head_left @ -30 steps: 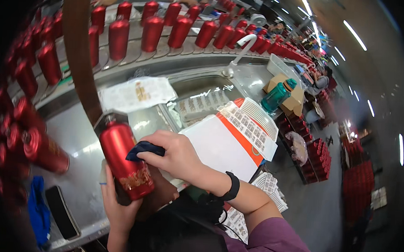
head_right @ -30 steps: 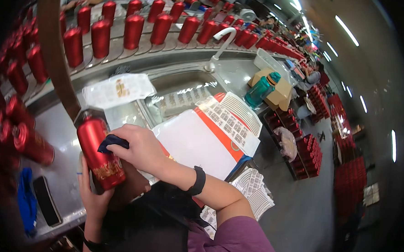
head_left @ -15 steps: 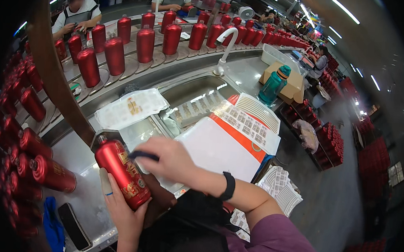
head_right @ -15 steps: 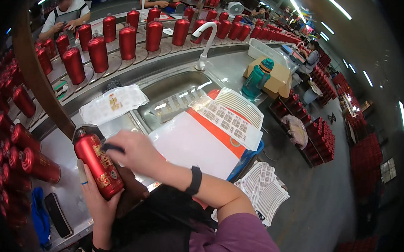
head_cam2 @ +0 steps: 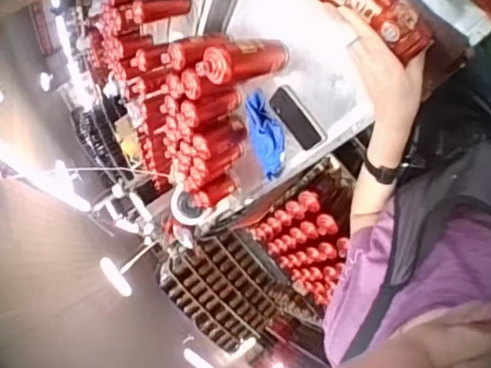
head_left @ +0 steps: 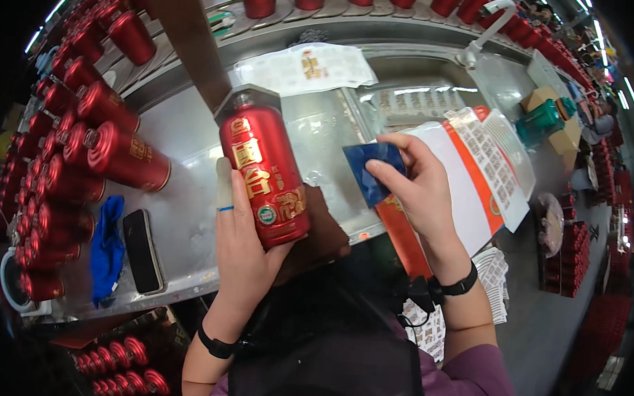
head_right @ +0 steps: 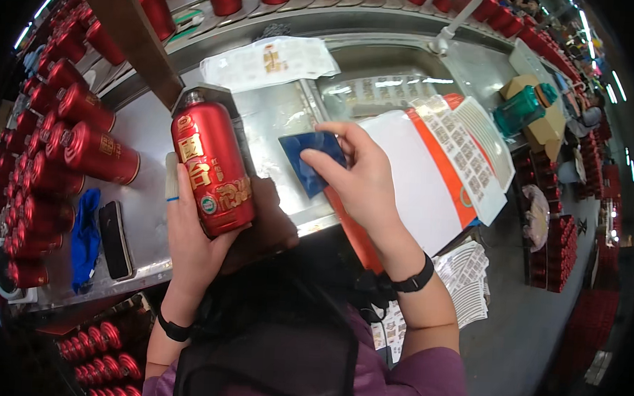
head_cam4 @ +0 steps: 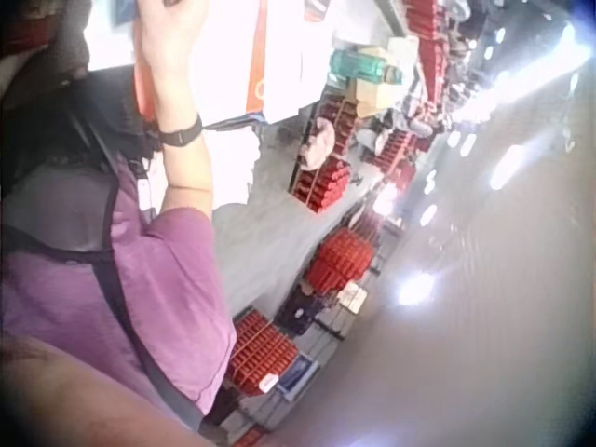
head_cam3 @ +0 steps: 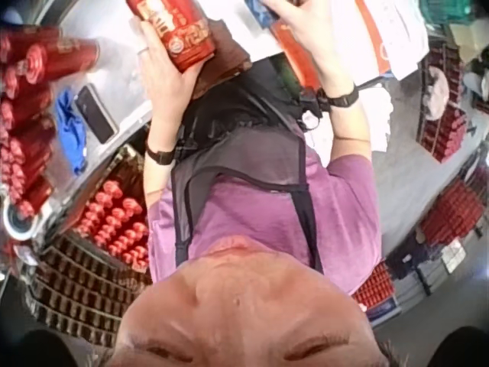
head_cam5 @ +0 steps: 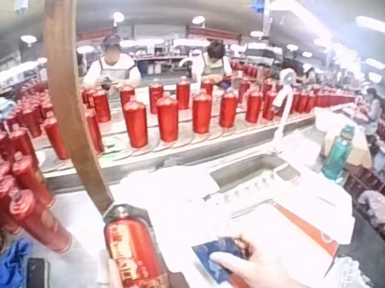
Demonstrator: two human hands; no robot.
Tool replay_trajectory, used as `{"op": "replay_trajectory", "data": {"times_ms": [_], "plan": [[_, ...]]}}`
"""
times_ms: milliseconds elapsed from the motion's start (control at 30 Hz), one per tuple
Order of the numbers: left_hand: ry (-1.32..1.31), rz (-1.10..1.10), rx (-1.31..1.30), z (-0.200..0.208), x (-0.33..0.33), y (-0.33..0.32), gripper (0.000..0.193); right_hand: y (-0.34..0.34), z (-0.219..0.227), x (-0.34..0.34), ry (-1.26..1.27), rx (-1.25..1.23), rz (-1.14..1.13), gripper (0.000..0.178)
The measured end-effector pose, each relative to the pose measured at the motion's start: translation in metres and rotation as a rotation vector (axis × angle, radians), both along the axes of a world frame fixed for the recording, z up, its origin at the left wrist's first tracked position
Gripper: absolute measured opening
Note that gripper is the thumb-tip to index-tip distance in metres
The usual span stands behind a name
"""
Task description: Applying and smoothing gold decorative labels onto red metal bottles in an industrial setting.
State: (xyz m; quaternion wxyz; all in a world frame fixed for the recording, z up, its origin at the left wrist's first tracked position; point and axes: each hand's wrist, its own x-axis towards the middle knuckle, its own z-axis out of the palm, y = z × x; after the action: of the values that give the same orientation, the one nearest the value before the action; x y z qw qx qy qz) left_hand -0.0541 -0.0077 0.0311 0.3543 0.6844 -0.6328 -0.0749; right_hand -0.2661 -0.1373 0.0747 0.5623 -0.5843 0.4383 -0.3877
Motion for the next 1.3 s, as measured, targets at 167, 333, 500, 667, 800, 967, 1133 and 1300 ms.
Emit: {"op": "replay_trajectory", "data": {"times_ms": [167, 333, 500, 667, 800, 967, 1133, 1300], "plan": [[0.144, 0.000, 0.020, -0.007, 0.013, 0.005, 0.119, 0.022, -0.017, 0.008, -0.071, 0.137, 0.089, 0.026], [0.575, -0.173, 0.100, -0.013, 0.027, 0.007, 0.114, 0.028, -0.023, 0.013, -0.043, 0.348, 0.219, 0.025], [1.310, -0.089, 0.009, 0.005, 0.014, 0.000, 0.095, 0.028, -0.025, 0.030, 0.055, 0.111, 0.312, 0.029], [0.762, -0.081, -0.051, -0.001, 0.016, 0.003, 0.094, 0.000, -0.002, 0.028, 0.101, 0.164, 0.322, 0.026], [0.225, -0.038, -0.051, 0.001, 0.018, 0.012, 0.101, -0.008, 0.001, 0.035, 0.150, -0.300, 0.471, 0.017], [-0.018, -0.030, -0.113, 0.007, 0.010, 0.015, 0.094, -0.007, 0.001, 0.041, 0.258, -0.612, 0.541, 0.015], [-0.017, -0.026, -0.185, 0.003, 0.008, 0.015, 0.080, -0.028, 0.022, 0.045, 0.306, -0.236, 0.533, 0.015], [0.025, -0.002, -0.170, -0.002, 0.007, 0.019, 0.073, -0.047, 0.026, 0.050, 0.205, -0.419, 0.601, 0.017]]}}
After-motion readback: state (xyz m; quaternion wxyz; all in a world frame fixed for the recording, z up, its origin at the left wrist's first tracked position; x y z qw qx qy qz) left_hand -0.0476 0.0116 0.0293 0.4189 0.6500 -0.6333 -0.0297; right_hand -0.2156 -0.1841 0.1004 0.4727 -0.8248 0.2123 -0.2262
